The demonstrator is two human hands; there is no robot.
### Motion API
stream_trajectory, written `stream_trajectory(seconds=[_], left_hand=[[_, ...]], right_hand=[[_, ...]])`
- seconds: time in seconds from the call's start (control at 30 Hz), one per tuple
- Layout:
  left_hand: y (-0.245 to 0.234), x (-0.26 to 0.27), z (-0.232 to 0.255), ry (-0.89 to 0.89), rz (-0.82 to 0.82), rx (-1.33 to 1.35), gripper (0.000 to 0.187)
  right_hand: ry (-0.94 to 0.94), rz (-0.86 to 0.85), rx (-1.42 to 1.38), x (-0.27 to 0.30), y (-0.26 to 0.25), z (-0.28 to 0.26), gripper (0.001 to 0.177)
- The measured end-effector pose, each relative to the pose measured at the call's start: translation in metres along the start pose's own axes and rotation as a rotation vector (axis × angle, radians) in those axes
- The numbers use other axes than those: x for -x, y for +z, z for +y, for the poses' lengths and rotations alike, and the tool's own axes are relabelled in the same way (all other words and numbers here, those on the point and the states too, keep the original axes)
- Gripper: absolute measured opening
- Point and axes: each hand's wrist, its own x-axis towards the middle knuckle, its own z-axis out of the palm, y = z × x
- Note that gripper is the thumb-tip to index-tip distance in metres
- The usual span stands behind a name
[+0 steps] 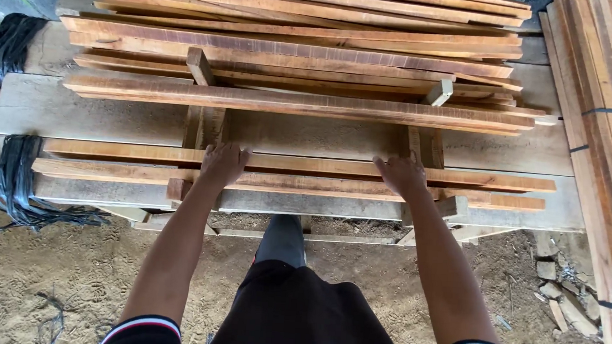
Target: Organizing and bundling thin wooden strips using rubber bands.
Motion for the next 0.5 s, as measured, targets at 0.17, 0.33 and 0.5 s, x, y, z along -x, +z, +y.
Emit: stream_trajectory(seconds=[0.17,0.33,0.5], left_hand=[[0.049,-0.002,-0.018,0.021,0.184,-0.057,0.06],[0.085,-0.01,-0.026,0.069,0.45,-0.134,0.043],[0.097,-0.015,-0.027,0.077,0.662,-0.184,0.037]], right_hand=[[-0.045,0.027,-0.03,0.023,0.004,0.003,0.086],[-0.06,0.106,-0.009,0.023,0.02,0.015,0.085],[-0.084,0.382,0.085,-0.002,0.058,0.02,0.076]])
